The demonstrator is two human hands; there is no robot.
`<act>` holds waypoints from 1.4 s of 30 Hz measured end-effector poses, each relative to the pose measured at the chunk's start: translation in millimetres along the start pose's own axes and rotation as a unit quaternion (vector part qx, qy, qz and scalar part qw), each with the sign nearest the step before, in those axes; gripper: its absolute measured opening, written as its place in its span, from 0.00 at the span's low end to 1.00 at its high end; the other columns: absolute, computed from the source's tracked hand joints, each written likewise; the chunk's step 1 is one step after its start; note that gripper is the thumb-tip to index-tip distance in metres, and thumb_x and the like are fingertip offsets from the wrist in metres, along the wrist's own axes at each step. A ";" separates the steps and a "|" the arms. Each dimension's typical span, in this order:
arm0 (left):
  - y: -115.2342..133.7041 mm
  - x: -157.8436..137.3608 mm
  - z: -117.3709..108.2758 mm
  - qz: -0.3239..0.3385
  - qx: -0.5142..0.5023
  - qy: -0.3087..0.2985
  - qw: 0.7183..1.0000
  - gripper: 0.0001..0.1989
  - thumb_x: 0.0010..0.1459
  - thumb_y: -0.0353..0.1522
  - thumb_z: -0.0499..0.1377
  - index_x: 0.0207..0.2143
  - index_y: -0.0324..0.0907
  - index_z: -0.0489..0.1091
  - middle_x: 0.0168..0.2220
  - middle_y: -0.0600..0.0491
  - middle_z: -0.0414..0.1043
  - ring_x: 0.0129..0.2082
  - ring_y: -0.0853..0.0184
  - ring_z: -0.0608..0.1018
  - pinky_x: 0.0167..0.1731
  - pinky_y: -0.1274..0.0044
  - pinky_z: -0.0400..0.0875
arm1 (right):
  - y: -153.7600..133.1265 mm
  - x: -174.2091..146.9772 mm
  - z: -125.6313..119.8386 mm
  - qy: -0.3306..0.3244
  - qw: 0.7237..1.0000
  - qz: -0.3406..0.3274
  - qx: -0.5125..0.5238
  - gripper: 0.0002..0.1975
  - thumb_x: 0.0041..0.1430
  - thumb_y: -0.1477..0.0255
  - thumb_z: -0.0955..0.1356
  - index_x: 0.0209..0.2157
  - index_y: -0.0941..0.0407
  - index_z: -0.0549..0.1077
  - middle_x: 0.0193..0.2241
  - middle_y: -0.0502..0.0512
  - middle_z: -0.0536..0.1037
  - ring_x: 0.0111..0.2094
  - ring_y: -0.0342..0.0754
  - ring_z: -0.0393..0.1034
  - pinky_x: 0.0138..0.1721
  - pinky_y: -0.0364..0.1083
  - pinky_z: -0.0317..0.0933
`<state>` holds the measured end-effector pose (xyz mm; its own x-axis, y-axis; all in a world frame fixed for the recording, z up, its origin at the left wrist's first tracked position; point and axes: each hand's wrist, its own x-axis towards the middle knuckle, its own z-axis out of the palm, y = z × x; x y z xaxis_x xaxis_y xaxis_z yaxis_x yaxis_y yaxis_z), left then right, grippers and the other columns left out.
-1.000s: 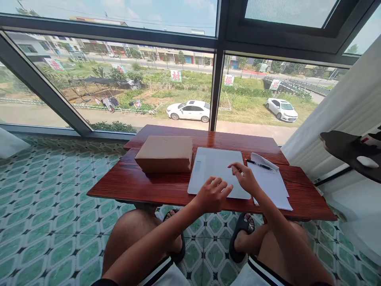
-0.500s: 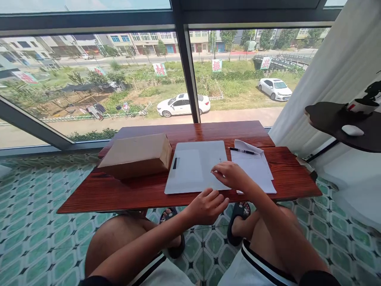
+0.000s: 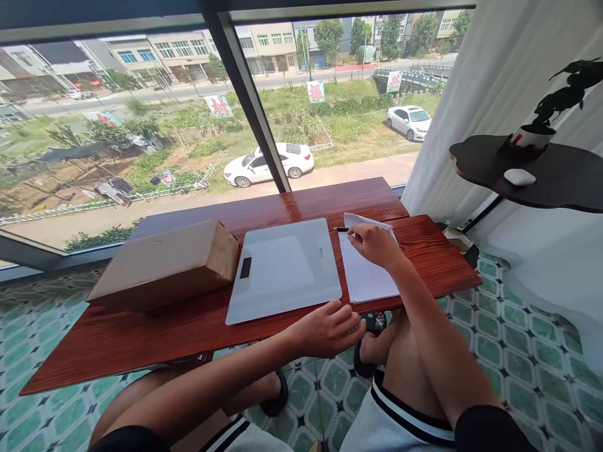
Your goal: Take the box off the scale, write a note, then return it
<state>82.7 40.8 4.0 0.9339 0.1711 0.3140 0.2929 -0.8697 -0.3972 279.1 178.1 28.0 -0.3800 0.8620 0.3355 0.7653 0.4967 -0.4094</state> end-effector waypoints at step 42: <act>8.0 56.4 48.0 0.035 -0.048 0.037 0.998 0.15 0.65 0.31 0.50 0.51 0.41 0.70 0.53 0.43 0.70 0.48 0.61 0.72 0.37 0.70 0.62 | 42.4 2.9 21.4 -0.030 0.956 0.109 -0.270 0.07 0.68 0.72 0.66 0.43 0.60 0.74 0.40 0.62 0.77 0.43 0.56 0.70 0.41 0.51 0.53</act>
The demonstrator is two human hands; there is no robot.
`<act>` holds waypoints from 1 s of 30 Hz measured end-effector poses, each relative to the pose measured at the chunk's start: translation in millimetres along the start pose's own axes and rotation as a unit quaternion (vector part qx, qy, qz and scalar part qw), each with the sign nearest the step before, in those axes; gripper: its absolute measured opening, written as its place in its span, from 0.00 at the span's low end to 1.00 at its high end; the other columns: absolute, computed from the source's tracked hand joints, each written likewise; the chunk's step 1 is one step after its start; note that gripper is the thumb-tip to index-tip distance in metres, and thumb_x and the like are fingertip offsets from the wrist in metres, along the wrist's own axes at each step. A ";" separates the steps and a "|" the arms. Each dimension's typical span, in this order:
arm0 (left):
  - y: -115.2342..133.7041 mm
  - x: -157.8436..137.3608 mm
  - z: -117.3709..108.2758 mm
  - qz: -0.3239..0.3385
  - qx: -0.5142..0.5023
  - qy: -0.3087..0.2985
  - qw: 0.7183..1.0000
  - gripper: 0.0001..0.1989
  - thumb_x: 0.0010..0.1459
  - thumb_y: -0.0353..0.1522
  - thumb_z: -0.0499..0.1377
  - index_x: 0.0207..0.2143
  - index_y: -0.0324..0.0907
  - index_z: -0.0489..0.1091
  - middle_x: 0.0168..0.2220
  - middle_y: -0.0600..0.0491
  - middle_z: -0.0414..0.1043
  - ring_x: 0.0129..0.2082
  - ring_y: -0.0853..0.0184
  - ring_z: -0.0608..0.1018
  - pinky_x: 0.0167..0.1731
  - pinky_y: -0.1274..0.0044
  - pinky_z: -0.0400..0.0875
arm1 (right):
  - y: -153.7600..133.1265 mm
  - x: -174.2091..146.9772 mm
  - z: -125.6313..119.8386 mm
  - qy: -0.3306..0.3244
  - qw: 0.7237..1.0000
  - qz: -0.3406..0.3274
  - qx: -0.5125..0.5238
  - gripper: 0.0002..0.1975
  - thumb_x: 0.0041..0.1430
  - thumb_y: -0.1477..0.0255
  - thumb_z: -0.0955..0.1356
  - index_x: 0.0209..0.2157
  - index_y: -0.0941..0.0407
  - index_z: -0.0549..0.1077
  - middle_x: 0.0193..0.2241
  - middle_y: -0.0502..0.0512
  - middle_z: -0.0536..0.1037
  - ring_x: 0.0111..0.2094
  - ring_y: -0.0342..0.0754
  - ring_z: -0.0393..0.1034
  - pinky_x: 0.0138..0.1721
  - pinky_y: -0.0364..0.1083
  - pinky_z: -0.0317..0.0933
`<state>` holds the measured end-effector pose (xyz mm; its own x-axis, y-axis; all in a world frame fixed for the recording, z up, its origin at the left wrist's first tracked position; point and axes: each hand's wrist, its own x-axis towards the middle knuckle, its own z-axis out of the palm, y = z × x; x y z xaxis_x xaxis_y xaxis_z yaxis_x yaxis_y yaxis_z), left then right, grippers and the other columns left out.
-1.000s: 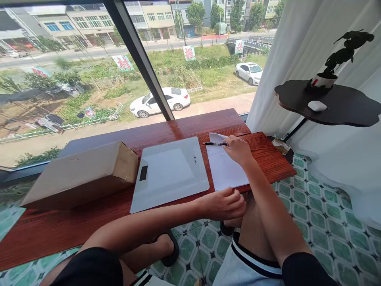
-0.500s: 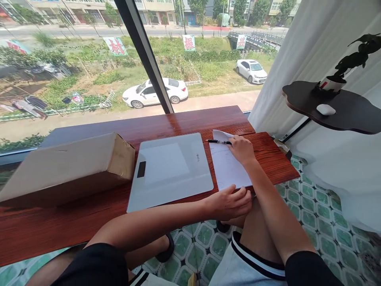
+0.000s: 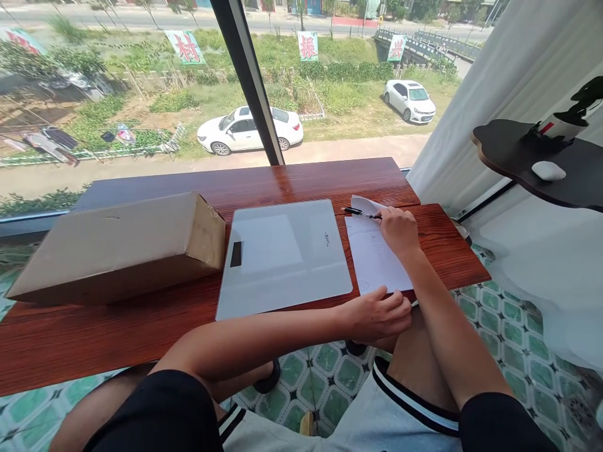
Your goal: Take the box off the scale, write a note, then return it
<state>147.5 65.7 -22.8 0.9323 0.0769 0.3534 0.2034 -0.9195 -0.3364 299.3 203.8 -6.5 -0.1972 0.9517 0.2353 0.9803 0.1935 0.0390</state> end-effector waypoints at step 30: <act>-0.4 -1.1 3.1 -0.009 -0.029 -0.024 0.999 0.16 0.65 0.31 0.49 0.51 0.40 0.69 0.53 0.43 0.69 0.48 0.61 0.70 0.38 0.70 0.60 | -33.6 -4.1 14.3 -0.011 0.831 0.012 0.556 0.17 0.56 0.62 0.69 0.22 0.55 0.61 0.13 0.47 0.67 0.15 0.42 0.64 0.20 0.41 0.56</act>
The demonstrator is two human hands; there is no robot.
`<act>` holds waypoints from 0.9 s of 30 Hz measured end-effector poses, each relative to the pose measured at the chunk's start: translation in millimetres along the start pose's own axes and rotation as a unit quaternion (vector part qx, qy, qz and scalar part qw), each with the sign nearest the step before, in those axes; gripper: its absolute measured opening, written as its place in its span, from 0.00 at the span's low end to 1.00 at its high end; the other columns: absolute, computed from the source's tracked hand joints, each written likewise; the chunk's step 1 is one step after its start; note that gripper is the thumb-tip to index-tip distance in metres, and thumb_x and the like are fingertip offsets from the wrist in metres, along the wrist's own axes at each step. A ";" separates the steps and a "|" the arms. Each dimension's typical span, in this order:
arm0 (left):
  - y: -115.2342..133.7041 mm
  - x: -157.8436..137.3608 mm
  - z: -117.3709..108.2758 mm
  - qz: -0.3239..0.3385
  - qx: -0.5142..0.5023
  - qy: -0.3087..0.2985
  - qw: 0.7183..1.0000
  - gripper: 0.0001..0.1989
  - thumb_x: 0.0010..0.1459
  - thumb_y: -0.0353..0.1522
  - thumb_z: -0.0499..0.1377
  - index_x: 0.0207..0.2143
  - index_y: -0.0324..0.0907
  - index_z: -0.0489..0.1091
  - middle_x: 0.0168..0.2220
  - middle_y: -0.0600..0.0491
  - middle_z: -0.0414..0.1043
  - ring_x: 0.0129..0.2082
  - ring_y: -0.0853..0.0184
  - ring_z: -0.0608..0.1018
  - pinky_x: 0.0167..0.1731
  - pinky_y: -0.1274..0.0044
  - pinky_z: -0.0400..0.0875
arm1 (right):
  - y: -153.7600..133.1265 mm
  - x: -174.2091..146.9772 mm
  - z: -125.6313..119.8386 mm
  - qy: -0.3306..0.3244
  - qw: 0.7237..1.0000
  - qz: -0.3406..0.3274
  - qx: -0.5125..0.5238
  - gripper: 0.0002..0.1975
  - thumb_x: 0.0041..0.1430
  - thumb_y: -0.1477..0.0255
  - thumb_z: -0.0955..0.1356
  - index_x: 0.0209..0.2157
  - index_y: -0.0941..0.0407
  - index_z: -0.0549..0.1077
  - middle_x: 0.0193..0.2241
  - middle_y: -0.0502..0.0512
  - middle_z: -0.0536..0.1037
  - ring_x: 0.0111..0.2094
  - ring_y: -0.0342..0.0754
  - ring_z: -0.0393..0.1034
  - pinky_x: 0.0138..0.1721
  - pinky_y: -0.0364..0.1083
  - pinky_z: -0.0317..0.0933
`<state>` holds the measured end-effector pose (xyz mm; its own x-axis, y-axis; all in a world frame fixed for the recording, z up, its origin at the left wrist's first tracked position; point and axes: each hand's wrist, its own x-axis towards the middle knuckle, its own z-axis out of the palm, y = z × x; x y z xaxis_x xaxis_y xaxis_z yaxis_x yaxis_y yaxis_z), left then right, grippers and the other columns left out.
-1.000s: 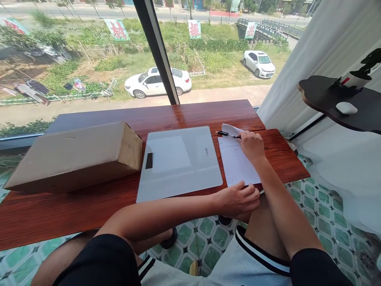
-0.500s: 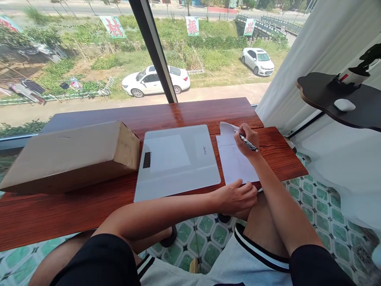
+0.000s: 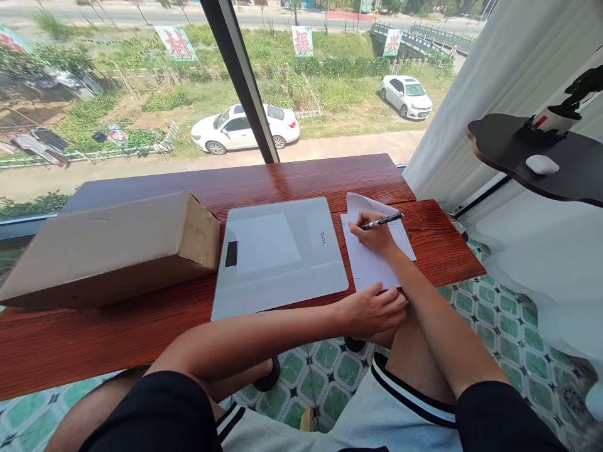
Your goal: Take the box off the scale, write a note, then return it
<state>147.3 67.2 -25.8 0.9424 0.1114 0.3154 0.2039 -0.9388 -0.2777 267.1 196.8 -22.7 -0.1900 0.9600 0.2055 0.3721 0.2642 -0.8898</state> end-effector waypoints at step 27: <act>0.3 0.4 1.4 -0.002 -0.012 -0.006 1.000 0.14 0.63 0.31 0.52 0.50 0.40 0.70 0.52 0.42 0.69 0.48 0.61 0.70 0.37 0.70 0.60 | 3.4 1.5 2.1 -0.031 0.998 0.023 -0.039 0.16 0.63 0.66 0.63 0.22 0.54 0.58 0.14 0.47 0.67 0.17 0.43 0.64 0.26 0.43 0.59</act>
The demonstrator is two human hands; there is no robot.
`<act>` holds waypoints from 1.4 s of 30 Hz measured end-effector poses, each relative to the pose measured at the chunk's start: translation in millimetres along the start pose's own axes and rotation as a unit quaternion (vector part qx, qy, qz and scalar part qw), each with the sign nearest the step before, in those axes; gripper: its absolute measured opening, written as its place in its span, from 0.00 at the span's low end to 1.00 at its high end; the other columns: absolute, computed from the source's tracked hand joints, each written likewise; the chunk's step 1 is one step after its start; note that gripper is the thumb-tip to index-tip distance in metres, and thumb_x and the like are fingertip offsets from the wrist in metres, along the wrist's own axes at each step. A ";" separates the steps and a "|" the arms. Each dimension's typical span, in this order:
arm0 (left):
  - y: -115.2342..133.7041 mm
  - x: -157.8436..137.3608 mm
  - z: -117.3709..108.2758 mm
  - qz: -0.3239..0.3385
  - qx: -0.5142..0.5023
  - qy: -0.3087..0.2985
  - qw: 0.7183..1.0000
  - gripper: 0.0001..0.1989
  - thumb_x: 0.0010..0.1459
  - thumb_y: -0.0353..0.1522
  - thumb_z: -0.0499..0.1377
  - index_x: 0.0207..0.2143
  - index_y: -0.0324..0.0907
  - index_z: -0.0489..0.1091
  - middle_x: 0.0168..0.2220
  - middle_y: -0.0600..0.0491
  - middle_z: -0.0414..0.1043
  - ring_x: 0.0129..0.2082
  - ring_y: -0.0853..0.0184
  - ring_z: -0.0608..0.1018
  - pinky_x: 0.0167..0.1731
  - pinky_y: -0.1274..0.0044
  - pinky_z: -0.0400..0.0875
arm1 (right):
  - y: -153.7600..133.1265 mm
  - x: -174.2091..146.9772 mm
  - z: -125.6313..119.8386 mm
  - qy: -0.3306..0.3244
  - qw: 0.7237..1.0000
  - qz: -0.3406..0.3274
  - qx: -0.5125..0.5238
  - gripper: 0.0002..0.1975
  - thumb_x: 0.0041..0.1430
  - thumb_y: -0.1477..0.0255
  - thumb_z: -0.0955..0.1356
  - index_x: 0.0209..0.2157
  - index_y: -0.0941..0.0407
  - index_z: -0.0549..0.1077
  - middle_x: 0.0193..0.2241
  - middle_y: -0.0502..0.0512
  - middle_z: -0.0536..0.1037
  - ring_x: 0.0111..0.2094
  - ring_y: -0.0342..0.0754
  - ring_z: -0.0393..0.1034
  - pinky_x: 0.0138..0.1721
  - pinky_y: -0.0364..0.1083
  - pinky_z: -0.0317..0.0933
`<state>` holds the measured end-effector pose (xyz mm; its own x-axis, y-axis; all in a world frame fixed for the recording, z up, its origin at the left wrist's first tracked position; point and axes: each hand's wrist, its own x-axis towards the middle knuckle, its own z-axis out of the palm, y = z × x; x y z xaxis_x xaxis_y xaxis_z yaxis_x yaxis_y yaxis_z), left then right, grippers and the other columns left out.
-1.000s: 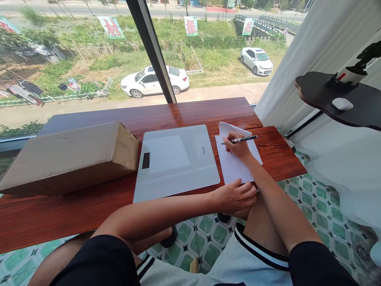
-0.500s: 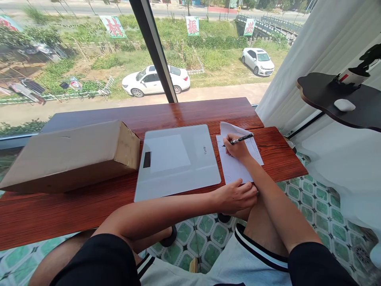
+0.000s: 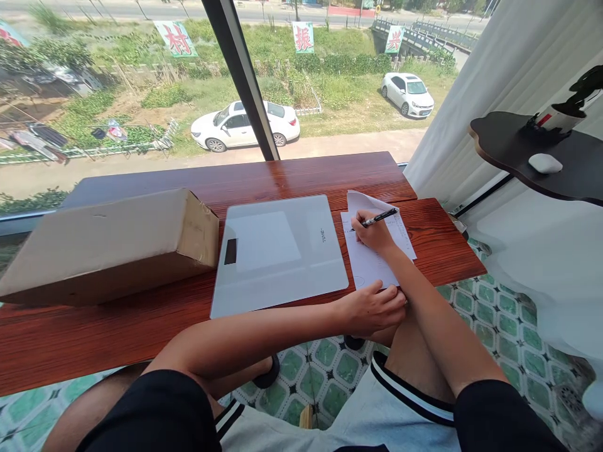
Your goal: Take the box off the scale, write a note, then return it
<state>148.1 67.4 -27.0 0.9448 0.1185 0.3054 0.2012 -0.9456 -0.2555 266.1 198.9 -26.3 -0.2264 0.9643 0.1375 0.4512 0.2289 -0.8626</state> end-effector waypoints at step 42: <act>-0.5 0.5 -0.6 -0.004 -0.011 0.002 1.000 0.14 0.62 0.30 0.52 0.48 0.40 0.71 0.51 0.43 0.70 0.47 0.61 0.71 0.39 0.69 0.61 | 1.5 -0.4 3.0 0.033 0.999 -0.005 -0.012 0.15 0.59 0.71 0.63 0.20 0.55 0.57 0.12 0.46 0.65 0.17 0.43 0.65 0.23 0.42 0.56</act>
<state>148.3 67.7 -26.2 0.9421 0.1250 0.3110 0.2029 -0.9512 -0.2323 264.3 198.5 -29.0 -0.1748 0.9683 0.1783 0.4693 0.2411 -0.8495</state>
